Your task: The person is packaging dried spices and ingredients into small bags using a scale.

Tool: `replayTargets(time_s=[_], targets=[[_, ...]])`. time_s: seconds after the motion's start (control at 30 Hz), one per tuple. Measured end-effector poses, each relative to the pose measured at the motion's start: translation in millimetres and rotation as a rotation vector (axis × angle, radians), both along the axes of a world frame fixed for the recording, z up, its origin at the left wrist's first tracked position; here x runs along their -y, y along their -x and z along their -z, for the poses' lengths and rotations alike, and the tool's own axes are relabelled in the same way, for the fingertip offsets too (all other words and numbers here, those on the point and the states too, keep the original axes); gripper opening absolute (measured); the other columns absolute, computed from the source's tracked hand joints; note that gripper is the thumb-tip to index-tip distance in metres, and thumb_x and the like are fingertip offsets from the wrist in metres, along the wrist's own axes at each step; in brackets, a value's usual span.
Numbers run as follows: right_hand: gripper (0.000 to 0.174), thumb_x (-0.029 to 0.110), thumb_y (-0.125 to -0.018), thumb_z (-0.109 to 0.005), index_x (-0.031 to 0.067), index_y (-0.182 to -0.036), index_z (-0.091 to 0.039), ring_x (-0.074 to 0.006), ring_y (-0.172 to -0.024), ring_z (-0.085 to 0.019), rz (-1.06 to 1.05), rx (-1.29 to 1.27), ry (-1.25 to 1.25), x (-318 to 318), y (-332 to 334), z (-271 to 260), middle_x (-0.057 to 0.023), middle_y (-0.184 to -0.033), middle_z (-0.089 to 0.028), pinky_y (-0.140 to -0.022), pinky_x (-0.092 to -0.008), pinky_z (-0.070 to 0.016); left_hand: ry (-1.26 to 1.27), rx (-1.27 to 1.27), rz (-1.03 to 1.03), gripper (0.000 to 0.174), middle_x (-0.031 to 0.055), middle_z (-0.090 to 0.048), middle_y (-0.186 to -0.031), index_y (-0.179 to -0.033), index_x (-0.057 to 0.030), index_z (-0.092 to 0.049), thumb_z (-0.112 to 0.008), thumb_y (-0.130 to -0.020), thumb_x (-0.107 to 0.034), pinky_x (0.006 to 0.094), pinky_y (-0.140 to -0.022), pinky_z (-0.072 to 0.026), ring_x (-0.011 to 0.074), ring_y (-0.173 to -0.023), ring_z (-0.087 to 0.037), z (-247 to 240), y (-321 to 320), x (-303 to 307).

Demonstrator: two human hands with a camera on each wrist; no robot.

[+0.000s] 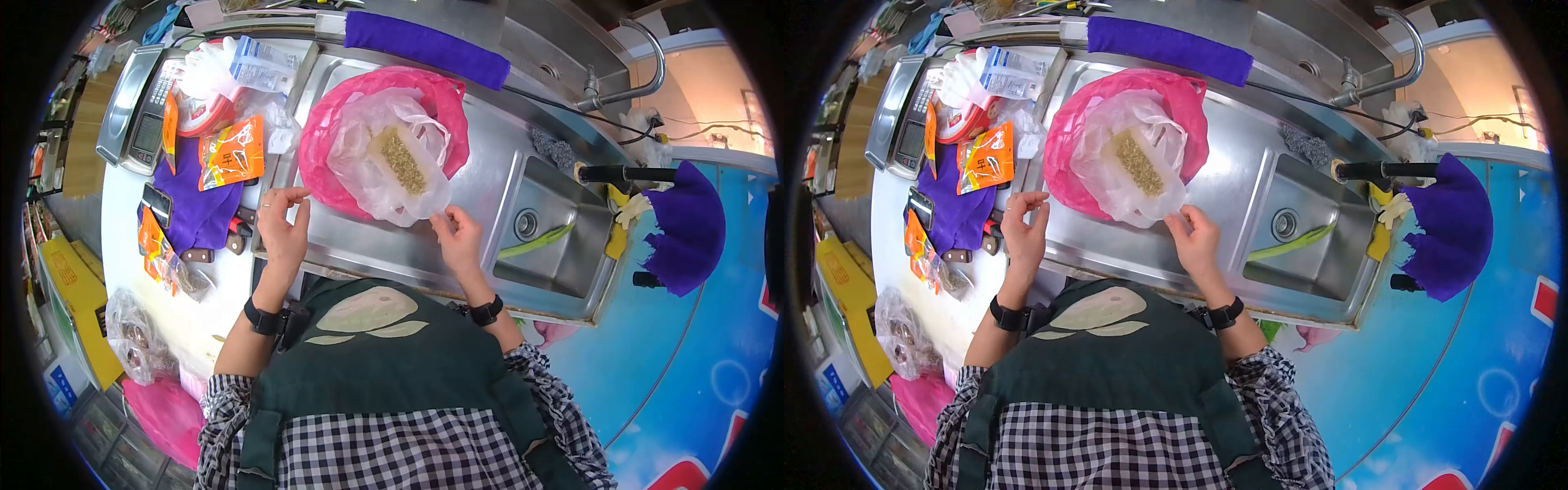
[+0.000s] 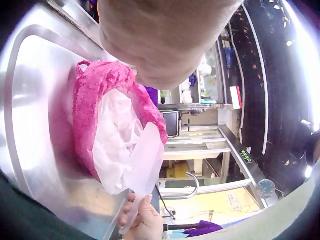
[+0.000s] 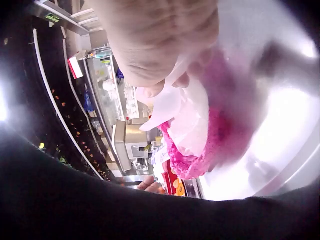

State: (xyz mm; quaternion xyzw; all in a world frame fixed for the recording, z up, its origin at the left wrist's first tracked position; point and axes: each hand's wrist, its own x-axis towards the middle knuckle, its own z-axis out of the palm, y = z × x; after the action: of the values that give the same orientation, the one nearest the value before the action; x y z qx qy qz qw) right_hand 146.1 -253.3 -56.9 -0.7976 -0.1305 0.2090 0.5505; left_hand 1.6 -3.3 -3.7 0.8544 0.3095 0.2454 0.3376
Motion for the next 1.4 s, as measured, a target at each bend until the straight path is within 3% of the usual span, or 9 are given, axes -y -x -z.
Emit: replayTargets(time_s=[0.1,0.2,0.27,0.4,0.5,0.57,0.93,1.17,1.4], targets=[[0.020,0.015,-0.085,-0.072,-0.0030,-0.090,-0.064,-0.0138,-0.063,-0.056,-0.017,0.043,-0.077,1.9,-1.4,-0.9,-0.0093,-0.072,-0.063,-0.060,-0.0278,-0.0449,-0.001,0.020,0.002,0.016,0.0059,-0.060,-0.083,-0.091,-0.0072,-0.067,-0.066,-0.077,-0.001,0.0346,-0.073,-0.0434,0.0211,-0.080,-0.058,1.2,1.3,0.7],[0.019,0.014,-0.085,-0.071,-0.0026,-0.091,-0.065,-0.0124,-0.065,-0.057,-0.052,0.082,0.100,-1.4,-7.1,7.8,-0.0076,-0.073,-0.064,-0.060,-0.0278,-0.0453,0.032,0.019,-0.007,0.016,0.0057,-0.060,-0.083,-0.092,-0.0077,-0.067,-0.066,-0.077,-0.001,0.0347,-0.073,-0.0428,0.0209,-0.080,-0.058,5.2,1.2,0.1],[0.018,0.013,-0.084,-0.072,-0.0024,-0.090,-0.065,-0.0131,-0.063,-0.056,-0.006,0.015,-0.028,0.8,2.7,1.1,-0.0075,-0.072,-0.063,-0.059,-0.0278,-0.0445,0.023,0.006,-0.008,0.016,0.0057,-0.060,-0.084,-0.091,-0.0078,-0.067,-0.066,-0.077,-0.002,0.0346,-0.074,-0.0427,0.0208,-0.080,-0.057,4.2,0.9,0.0],[0.018,0.013,-0.084,-0.072,-0.0022,-0.090,-0.065,-0.0131,-0.063,-0.056,-0.022,-0.010,-0.059,1.9,-0.1,-1.8,-0.0082,-0.072,-0.063,-0.059,-0.0278,-0.0446,0.001,-0.001,-0.002,0.015,0.0053,-0.061,-0.083,-0.091,-0.0079,-0.067,-0.066,-0.077,-0.002,0.0344,-0.075,-0.0424,0.0209,-0.079,-0.057,2.1,0.3,0.6],[0.020,0.015,-0.084,-0.073,-0.0021,-0.091,-0.065,-0.0135,-0.063,-0.057,-0.024,0.097,-0.100,4.3,4.3,-1.0,-0.0086,-0.071,-0.063,-0.059,-0.0274,-0.0446,0.006,0.000,-0.001,0.015,0.0050,-0.061,-0.083,-0.091,-0.0080,-0.067,-0.066,-0.077,-0.002,0.0345,-0.075,-0.0422,0.0209,-0.079,-0.057,2.6,0.5,1.2],[0.019,0.015,-0.084,-0.073,-0.0019,-0.091,-0.065,-0.0134,-0.064,-0.058,-0.043,0.067,0.063,4.5,1.5,11.2,-0.0094,-0.072,-0.065,-0.060,-0.0274,-0.0455,-0.004,0.010,0.000,0.015,0.0048,-0.061,-0.082,-0.091,-0.0079,-0.068,-0.066,-0.077,-0.002,0.0345,-0.075,-0.0423,0.0210,-0.078,-0.057,2.2,-3.6,-0.5],[0.021,0.015,-0.084,-0.073,-0.0023,-0.092,-0.065,-0.0155,-0.065,-0.062,-0.014,0.050,-0.039,-1.8,1.5,-11.7,-0.0118,-0.076,-0.067,-0.062,-0.0294,-0.0473,-0.003,0.003,0.004,0.015,0.0044,-0.061,-0.082,-0.091,-0.0084,-0.068,-0.067,-0.077,-0.003,0.0348,-0.077,-0.0414,0.0200,-0.079,-0.058,3.3,0.6,2.7],[0.020,0.015,-0.084,-0.073,-0.0021,-0.092,-0.065,-0.0181,-0.066,-0.063,-0.054,0.040,0.070,1.7,2.7,-7.3,-0.0128,-0.079,-0.068,-0.062,-0.0301,-0.0474,0.013,-0.030,-0.010,0.015,0.0042,-0.061,-0.083,-0.091,-0.0087,-0.068,-0.067,-0.077,-0.003,0.0352,-0.077,-0.0414,0.0197,-0.080,-0.058,1.9,3.3,2.4],[0.020,0.015,-0.084,-0.073,-0.0017,-0.091,-0.065,-0.0172,-0.064,-0.060,0.004,0.054,-0.057,-1.3,4.8,-9.0,-0.0107,-0.074,-0.066,-0.060,-0.0300,-0.0463,0.018,-0.008,0.005,0.015,0.0045,-0.061,-0.084,-0.092,-0.0088,-0.068,-0.067,-0.078,-0.003,0.0339,-0.076,-0.0412,0.0198,-0.080,-0.058,6.9,6.8,3.5]])
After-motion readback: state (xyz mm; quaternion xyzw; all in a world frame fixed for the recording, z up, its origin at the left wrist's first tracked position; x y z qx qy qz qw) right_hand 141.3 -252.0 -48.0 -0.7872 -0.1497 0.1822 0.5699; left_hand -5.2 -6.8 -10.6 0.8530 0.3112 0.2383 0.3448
